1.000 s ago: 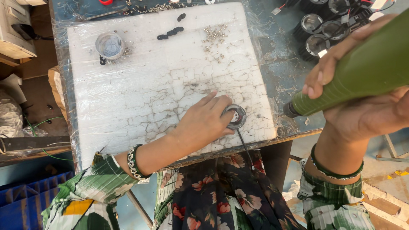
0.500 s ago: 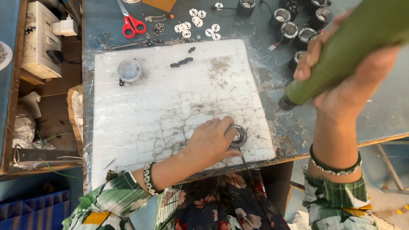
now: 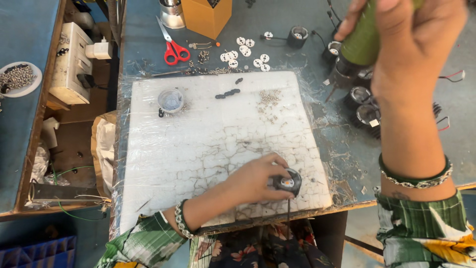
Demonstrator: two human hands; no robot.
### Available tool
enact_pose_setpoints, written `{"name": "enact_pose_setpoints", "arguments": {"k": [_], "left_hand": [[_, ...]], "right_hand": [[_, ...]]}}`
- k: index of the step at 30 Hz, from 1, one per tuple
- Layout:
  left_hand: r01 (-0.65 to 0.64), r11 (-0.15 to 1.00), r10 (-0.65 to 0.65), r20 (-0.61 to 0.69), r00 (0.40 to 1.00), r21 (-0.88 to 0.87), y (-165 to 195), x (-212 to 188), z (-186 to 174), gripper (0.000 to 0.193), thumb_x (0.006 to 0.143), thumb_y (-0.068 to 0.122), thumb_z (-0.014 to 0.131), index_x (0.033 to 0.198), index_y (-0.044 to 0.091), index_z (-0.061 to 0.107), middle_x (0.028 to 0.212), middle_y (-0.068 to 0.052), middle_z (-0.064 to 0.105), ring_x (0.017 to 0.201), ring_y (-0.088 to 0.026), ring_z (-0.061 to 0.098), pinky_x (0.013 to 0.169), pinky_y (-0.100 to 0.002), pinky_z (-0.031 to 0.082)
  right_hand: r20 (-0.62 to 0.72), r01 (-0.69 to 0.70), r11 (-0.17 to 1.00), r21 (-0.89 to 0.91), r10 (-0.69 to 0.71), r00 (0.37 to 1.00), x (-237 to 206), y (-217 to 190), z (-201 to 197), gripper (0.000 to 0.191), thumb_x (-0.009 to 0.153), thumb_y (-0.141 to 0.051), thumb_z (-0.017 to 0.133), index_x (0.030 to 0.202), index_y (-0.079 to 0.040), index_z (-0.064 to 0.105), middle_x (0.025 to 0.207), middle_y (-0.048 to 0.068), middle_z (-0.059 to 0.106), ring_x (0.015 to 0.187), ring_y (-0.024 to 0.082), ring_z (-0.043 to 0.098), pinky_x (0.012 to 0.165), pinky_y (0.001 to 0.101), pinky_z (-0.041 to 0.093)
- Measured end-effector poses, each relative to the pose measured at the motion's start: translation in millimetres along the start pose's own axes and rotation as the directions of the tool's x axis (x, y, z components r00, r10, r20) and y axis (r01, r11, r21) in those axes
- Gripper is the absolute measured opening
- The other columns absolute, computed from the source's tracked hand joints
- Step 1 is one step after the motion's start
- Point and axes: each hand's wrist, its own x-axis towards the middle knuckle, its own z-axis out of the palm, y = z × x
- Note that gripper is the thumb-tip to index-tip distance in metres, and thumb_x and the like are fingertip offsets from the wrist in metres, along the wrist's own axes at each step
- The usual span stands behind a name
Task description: The person assembles small electronic components on a workbench. They insert a white circular part into a black housing, then use a green heat gun to apply heat to the assembly. The person repeats this process with multiple components, handling wires and small parts throughout.
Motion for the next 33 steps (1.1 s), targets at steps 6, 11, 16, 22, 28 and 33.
{"name": "enact_pose_setpoints", "arguments": {"k": [6,11,16,22,28,33], "left_hand": [[0.121,0.745,-0.261,-0.120,0.958,-0.656,-46,9,-52,0.042,0.086,0.039,0.079,0.118,0.012,0.076,0.112,-0.017,0.081,0.106,-0.029,0.079,0.102,-0.040,0.054],[-0.186,0.863,0.011,-0.350,0.937,-0.469,-53,-7,-76,0.037,0.085,0.025,0.080,0.116,0.007,0.074,0.132,-0.010,0.065,0.113,-0.027,0.071,0.099,-0.039,0.057],[-0.315,0.941,0.278,-0.246,0.929,-0.126,-40,-8,-77,0.045,0.077,0.012,0.079,0.119,0.007,0.065,0.133,-0.013,0.064,0.120,-0.029,0.066,0.103,-0.038,0.054],[-0.070,0.942,0.098,0.069,0.993,-0.328,-49,11,-48,0.059,0.078,-0.003,0.064,0.130,0.013,0.040,0.130,-0.012,0.064,0.128,-0.027,0.061,0.109,-0.039,0.047],[-0.154,0.749,0.259,0.071,0.963,-0.645,-49,39,-12,0.066,0.077,-0.018,0.052,0.132,0.013,0.031,0.149,-0.016,0.048,0.152,-0.030,0.040,0.125,-0.045,0.035],[-0.179,0.840,0.221,0.022,0.975,-0.513,-47,46,-3,0.066,0.076,-0.016,0.055,0.131,0.013,0.035,0.144,-0.017,0.039,0.154,-0.033,0.035,0.128,-0.048,0.035]], "right_hand": [[-0.044,-0.116,0.993,-0.009,0.115,0.992,-9,5,26,0.038,0.116,-0.028,0.073,0.134,-0.001,0.054,0.120,0.009,0.066,0.105,0.015,0.068,0.092,0.0272,0.057],[-0.105,-0.147,0.984,-0.102,0.136,0.985,-23,15,19,0.042,0.115,-0.022,0.071,0.143,0.000,0.048,0.129,0.010,0.062,0.116,0.015,0.063,0.098,0.0285,0.055],[-0.158,-0.392,0.915,-0.097,0.375,0.913,-92,44,42,0.031,0.108,-0.021,0.064,0.130,-0.002,0.053,0.123,0.011,0.066,0.113,0.017,0.068,0.093,0.0326,0.061],[0.118,-0.607,0.790,-0.080,0.613,0.781,-206,44,72,0.077,0.086,-0.026,0.078,0.151,-0.003,0.042,0.142,0.013,0.059,0.122,0.026,0.064,0.104,0.0402,0.052],[0.005,-0.481,0.741,-0.469,0.547,0.837,-229,23,61,0.087,0.068,-0.020,0.093,0.143,-0.007,0.050,0.144,0.017,0.054,0.130,0.033,0.055,0.103,0.0396,0.052],[0.007,-0.410,0.750,-0.519,0.484,0.875,-229,20,54,0.073,0.069,-0.018,0.092,0.134,-0.007,0.059,0.141,0.016,0.059,0.132,0.033,0.056,0.109,0.0432,0.049]]}}
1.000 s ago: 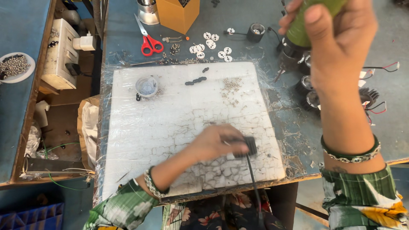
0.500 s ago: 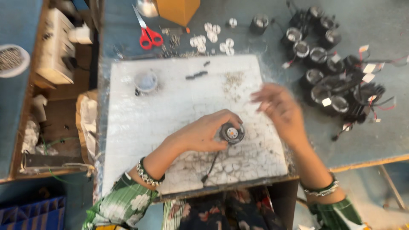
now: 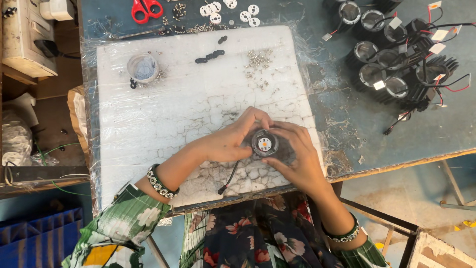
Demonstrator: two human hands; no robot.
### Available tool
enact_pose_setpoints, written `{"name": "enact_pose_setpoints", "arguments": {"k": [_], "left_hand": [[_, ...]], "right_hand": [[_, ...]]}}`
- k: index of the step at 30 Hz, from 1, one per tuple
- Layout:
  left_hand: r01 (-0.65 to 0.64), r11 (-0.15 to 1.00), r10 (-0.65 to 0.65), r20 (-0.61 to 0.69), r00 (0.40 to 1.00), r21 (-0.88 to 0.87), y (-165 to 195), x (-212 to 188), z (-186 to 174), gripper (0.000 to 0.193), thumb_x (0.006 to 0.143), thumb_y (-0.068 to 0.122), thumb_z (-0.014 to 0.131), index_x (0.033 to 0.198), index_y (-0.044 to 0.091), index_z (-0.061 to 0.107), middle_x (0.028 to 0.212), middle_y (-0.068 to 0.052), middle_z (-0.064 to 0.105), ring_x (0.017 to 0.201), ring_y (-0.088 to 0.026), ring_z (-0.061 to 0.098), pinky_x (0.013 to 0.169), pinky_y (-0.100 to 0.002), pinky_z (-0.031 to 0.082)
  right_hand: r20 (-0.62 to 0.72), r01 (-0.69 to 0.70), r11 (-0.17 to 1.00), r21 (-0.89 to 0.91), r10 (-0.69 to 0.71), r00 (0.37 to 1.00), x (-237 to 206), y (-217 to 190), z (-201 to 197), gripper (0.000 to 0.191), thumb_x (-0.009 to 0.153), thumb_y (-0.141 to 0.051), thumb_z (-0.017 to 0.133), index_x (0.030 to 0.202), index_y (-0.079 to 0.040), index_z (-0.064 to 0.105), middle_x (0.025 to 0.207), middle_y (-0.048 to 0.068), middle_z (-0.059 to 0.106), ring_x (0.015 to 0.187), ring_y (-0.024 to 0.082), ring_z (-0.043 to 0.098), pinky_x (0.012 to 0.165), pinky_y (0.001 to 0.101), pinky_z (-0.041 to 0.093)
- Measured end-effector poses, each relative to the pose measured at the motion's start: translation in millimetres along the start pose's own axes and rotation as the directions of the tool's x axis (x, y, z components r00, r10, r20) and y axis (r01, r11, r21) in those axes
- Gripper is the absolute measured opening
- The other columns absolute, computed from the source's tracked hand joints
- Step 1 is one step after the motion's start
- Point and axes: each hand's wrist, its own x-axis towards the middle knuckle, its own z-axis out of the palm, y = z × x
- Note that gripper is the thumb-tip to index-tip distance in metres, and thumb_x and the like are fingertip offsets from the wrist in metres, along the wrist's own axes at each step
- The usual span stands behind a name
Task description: The person assembles small electronic components on a workbench. They insert a white circular part into a black housing, then use a green heat gun to apply heat to the assembly. The person repeats this process with multiple components, handling wires and small parts throughout.
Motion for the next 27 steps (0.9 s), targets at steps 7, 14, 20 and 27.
{"name": "enact_pose_setpoints", "arguments": {"k": [7,14,20,27], "left_hand": [[0.197,0.968,-0.166,-0.191,0.967,0.157,20,15,-13,0.031,0.086,0.014,0.074,0.113,0.009,0.059,0.116,-0.005,0.065,0.116,-0.021,0.066,0.105,-0.040,0.055],[0.324,0.869,-0.234,-0.267,0.935,0.374,42,35,17,0.028,0.082,0.022,0.072,0.106,0.014,0.061,0.106,-0.003,0.061,0.092,-0.019,0.070,0.077,-0.036,0.055],[0.348,0.821,-0.235,-0.286,0.929,0.454,46,44,19,0.030,0.078,0.024,0.074,0.102,0.015,0.058,0.103,-0.002,0.059,0.090,-0.022,0.067,0.073,-0.040,0.052],[0.374,0.818,-0.265,-0.292,0.919,0.436,40,50,15,0.028,0.078,0.023,0.072,0.101,0.013,0.057,0.102,-0.002,0.060,0.089,-0.022,0.067,0.072,-0.039,0.053]], "right_hand": [[-0.056,0.029,0.998,-0.048,-0.031,0.998,-1,19,-1,0.077,0.068,-0.025,0.094,0.133,-0.005,0.058,0.130,0.015,0.064,0.125,0.035,0.059,0.105,0.0439,0.050],[-0.079,0.099,0.987,-0.130,-0.110,0.991,-12,31,-2,0.082,0.067,-0.028,0.096,0.131,-0.003,0.051,0.121,0.018,0.064,0.111,0.036,0.062,0.095,0.0453,0.051],[-0.106,0.147,0.976,-0.162,-0.165,0.981,-12,39,-1,0.081,0.069,-0.025,0.097,0.132,-0.003,0.050,0.118,0.016,0.066,0.105,0.035,0.062,0.091,0.0443,0.051],[-0.095,0.169,0.977,-0.131,-0.182,0.979,-4,46,-2,0.075,0.071,-0.023,0.096,0.127,-0.004,0.050,0.120,0.016,0.066,0.106,0.034,0.063,0.090,0.0443,0.050]]}}
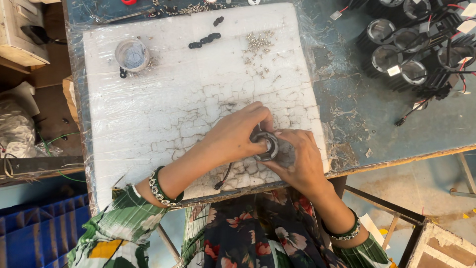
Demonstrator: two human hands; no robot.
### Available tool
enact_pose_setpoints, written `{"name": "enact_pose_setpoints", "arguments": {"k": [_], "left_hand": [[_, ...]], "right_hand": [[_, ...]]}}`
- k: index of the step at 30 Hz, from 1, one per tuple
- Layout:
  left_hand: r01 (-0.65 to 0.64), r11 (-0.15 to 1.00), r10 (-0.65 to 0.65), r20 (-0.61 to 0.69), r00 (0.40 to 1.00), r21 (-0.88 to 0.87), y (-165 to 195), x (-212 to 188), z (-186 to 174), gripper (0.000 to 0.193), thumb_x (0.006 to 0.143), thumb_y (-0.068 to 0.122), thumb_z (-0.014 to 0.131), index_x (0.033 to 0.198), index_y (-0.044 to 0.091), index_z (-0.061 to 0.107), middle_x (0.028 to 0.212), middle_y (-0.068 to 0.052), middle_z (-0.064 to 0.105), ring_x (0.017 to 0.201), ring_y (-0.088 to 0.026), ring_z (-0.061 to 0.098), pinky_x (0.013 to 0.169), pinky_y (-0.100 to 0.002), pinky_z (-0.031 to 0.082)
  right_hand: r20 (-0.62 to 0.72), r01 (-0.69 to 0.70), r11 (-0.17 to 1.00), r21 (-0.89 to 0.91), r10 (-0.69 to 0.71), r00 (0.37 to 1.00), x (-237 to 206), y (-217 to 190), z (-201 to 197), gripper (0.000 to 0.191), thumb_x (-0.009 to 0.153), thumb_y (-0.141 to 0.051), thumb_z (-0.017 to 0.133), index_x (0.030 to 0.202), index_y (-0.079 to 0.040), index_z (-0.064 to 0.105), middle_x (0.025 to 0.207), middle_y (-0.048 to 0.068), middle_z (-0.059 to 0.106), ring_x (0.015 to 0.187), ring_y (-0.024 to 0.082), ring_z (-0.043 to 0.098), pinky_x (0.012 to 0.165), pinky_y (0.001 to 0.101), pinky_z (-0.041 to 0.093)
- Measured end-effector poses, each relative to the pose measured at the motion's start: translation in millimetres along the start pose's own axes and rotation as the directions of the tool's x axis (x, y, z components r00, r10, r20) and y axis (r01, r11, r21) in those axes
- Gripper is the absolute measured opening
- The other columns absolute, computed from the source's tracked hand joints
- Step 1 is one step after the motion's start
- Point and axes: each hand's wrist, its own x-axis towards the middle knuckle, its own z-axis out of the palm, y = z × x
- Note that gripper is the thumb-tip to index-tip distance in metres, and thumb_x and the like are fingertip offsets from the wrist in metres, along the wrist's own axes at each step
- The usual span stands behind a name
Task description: The person assembles small electronic components on a workbench. They insert a white circular part into a black housing, then use a green heat gun to apply heat to the assembly. The person repeats this process with multiple components, handling wires and small parts throughout.
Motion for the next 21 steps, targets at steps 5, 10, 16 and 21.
{"name": "enact_pose_setpoints", "arguments": {"k": [5,10,16,21], "left_hand": [[-0.053,0.997,0.052,-0.016,0.999,-0.052,-5,4,2,0.026,0.082,0.020,0.071,0.103,0.011,0.057,0.103,-0.003,0.060,0.088,-0.022,0.067,0.073,-0.038,0.053],[-0.065,0.996,0.064,-0.029,0.998,-0.053,-9,2,1,0.025,0.085,0.017,0.070,0.104,0.011,0.056,0.104,-0.004,0.059,0.089,-0.022,0.067,0.071,-0.038,0.053],[-0.072,0.996,0.068,-0.078,0.995,-0.056,-16,-5,-3,0.025,0.087,0.018,0.069,0.106,0.011,0.055,0.106,-0.004,0.059,0.089,-0.023,0.067,0.071,-0.038,0.054],[-0.070,0.996,0.067,-0.067,0.996,-0.055,-29,-11,-10,0.025,0.089,0.018,0.067,0.109,0.012,0.054,0.107,-0.004,0.057,0.086,-0.023,0.067,0.070,-0.038,0.054]], "right_hand": [[0.019,0.022,1.000,0.004,-0.022,1.000,3,6,-3,0.057,0.070,-0.020,0.096,0.112,-0.007,0.059,0.120,0.015,0.067,0.109,0.032,0.065,0.089,0.0424,0.054],[0.044,0.032,0.999,-0.025,-0.031,0.999,7,3,-2,0.043,0.070,-0.018,0.094,0.100,-0.005,0.066,0.119,0.017,0.065,0.103,0.031,0.069,0.080,0.0396,0.059],[0.033,0.136,0.968,-0.209,-0.132,0.991,14,-4,9,0.038,0.071,-0.020,0.092,0.096,-0.005,0.068,0.121,0.017,0.066,0.099,0.033,0.069,0.079,0.0415,0.059],[0.046,0.143,0.955,-0.259,-0.136,0.990,22,-13,15,0.039,0.073,-0.021,0.092,0.099,-0.004,0.069,0.124,0.017,0.066,0.097,0.031,0.069,0.079,0.0407,0.059]]}}
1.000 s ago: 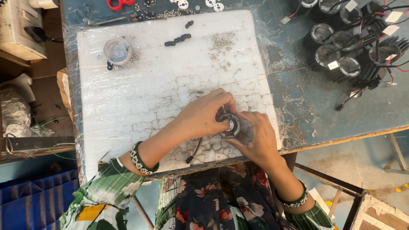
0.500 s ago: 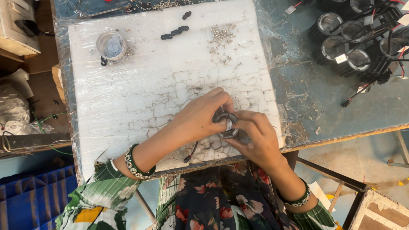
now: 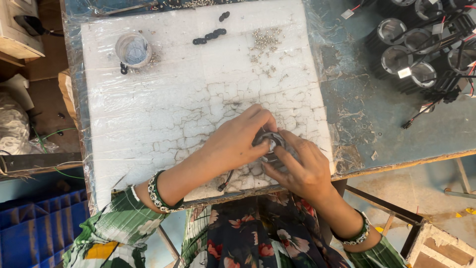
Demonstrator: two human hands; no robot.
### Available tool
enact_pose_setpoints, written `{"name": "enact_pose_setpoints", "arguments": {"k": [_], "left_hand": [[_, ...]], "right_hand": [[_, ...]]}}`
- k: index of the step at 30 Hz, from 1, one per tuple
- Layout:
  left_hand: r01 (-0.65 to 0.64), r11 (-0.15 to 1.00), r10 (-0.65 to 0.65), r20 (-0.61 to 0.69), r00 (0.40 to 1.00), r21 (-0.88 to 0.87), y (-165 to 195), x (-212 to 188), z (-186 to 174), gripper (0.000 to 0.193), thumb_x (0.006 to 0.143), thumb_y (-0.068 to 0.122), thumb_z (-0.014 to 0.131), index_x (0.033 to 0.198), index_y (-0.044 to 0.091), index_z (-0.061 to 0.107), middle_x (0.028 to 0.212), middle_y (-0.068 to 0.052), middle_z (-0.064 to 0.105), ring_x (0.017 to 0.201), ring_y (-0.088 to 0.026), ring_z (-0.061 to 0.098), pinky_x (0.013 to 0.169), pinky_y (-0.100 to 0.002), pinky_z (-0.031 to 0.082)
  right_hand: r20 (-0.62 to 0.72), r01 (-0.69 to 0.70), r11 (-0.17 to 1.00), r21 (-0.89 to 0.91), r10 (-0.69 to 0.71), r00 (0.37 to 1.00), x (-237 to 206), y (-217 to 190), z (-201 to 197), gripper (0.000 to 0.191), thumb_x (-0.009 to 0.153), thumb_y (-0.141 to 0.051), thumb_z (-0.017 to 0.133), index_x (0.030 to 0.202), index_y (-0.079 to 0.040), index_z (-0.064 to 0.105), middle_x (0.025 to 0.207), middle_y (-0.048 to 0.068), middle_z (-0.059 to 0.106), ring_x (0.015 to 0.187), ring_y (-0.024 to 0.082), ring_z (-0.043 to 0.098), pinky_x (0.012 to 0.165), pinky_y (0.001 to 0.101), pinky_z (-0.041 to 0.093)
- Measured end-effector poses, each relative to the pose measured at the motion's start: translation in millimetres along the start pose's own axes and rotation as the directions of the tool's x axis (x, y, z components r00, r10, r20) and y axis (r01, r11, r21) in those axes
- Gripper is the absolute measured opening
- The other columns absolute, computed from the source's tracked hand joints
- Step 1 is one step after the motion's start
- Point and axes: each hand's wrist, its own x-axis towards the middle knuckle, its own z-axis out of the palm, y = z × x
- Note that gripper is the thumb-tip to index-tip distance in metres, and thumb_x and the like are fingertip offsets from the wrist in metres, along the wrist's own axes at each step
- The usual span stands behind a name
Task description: The person assembles small electronic components on a workbench. They insert a white circular part into a black housing, then use a green heat gun to apply heat to the assembly. The person repeats this process with multiple components, handling wires and small parts throughout.
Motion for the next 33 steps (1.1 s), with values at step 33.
{"name": "enact_pose_setpoints", "arguments": {"k": [33], "left_hand": [[0.110,0.945,-0.082,0.101,0.991,-0.308,-20,-28,-11,0.037,0.094,0.038,0.067,0.119,0.011,0.065,0.111,-0.005,0.061,0.098,-0.017,0.069,0.083,-0.034,0.056]], "right_hand": [[0.126,-0.364,0.902,0.232,0.343,0.931,-4,-48,2,0.053,0.074,-0.008,0.085,0.123,-0.001,0.066,0.135,0.018,0.059,0.118,0.035,0.058,0.096,0.0457,0.048]]}}
